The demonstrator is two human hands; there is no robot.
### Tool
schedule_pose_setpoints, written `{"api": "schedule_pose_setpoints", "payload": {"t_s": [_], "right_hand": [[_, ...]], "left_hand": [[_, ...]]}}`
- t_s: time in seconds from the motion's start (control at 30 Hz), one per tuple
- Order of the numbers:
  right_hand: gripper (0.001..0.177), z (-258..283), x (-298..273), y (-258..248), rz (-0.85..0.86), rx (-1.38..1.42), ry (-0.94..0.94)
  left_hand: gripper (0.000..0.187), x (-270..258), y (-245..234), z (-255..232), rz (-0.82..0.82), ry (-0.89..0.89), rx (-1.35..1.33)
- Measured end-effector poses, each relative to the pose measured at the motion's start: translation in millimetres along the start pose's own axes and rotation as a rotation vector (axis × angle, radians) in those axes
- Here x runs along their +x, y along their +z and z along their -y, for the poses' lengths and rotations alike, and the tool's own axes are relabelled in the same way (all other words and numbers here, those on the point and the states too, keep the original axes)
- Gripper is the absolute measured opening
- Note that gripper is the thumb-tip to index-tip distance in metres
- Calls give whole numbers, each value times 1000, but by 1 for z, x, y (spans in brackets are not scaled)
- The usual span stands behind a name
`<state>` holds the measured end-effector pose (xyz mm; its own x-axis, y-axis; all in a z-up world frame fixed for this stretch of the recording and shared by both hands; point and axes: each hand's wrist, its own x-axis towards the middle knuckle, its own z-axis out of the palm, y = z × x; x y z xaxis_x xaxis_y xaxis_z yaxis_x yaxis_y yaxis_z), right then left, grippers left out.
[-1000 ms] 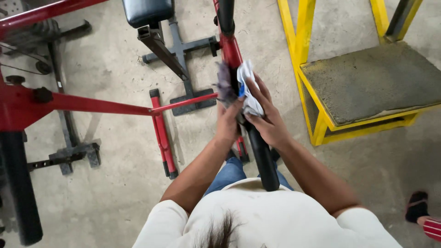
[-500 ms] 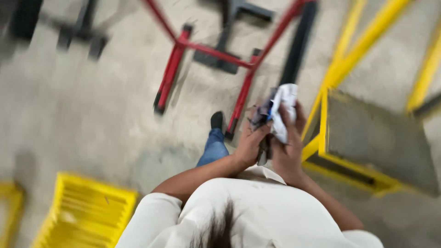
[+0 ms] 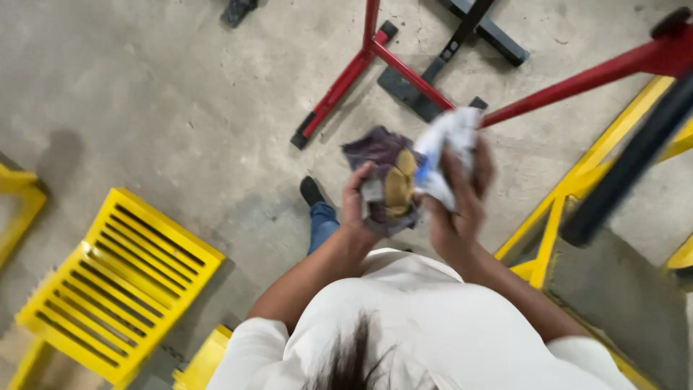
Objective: Wiping down various gym machines and weight plates with cleaning cloths.
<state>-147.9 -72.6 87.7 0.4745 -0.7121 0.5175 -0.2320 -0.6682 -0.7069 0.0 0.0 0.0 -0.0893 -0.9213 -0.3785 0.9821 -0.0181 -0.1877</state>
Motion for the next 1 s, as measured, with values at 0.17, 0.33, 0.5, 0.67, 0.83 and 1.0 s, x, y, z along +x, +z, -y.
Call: {"api": "schedule_pose_setpoints", "payload": {"t_s": [0.17, 0.33, 0.5, 0.67, 0.83, 1.0], "right_hand": [[57, 6, 79, 148, 69, 99, 16], [58, 33, 174, 239, 91, 177, -61], [59, 52, 219, 272, 171, 108, -207], [59, 18, 254, 286, 331, 67, -391], [66, -64, 323, 282, 523, 6, -524], [62, -138, 394, 258, 356, -50, -482]], "left_hand": [[60, -4, 25, -153, -53, 170, -3], [60, -2, 76, -268, 174, 313, 106], [64, 23, 96, -326, 265, 258, -6], [69, 57, 126, -341, 313, 182, -68], [71, 95, 151, -342, 335, 96, -82], [72, 147, 162, -339, 332, 130, 16]]}}
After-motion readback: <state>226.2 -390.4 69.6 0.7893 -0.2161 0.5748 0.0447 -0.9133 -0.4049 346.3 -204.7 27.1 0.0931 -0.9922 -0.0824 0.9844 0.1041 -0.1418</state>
